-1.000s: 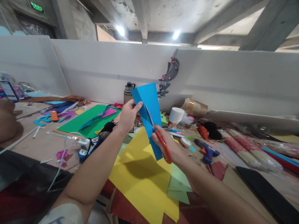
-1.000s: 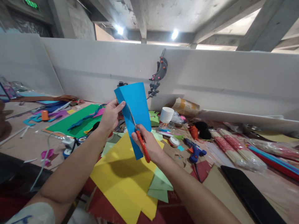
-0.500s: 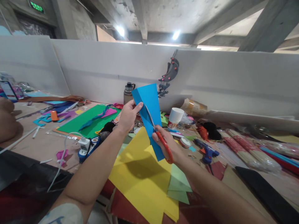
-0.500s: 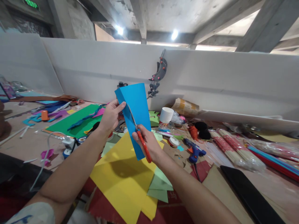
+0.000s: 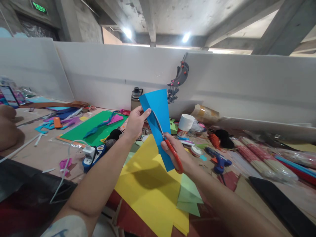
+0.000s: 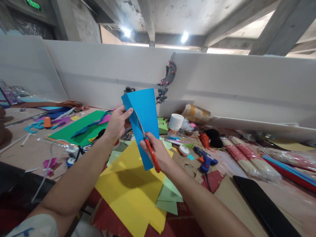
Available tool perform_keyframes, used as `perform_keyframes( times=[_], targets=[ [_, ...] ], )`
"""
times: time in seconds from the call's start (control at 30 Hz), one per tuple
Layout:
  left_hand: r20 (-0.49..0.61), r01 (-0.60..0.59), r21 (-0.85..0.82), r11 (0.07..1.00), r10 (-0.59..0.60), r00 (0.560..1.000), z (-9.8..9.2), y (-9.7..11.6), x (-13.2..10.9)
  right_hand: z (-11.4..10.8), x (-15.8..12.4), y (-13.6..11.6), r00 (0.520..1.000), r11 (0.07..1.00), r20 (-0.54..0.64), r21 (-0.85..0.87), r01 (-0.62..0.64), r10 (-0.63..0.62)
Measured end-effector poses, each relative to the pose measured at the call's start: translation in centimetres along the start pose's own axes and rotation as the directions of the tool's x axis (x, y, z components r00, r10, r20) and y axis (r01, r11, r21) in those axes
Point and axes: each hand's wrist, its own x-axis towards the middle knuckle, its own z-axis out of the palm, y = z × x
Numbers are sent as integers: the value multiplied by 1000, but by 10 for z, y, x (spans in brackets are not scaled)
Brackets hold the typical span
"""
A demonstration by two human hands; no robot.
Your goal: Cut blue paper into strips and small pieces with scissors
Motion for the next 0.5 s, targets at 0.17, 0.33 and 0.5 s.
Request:
perform_keyframes(
  times=[0.17,0.33,0.5],
  targets=[
    [6,19,2,1000,-19,1000,1,0,-1,1,0,0,1000,1000,-13,-5,-16,16],
    [5,24,-1,1000,-24,1000,1,0,-1,3,1,0,1000,1000,5,15,-11,11],
    [18,22,-7,1000,-22,1000,0,0,-1,4,3,0,1000,999,-8,52,2,-1]
  ],
)
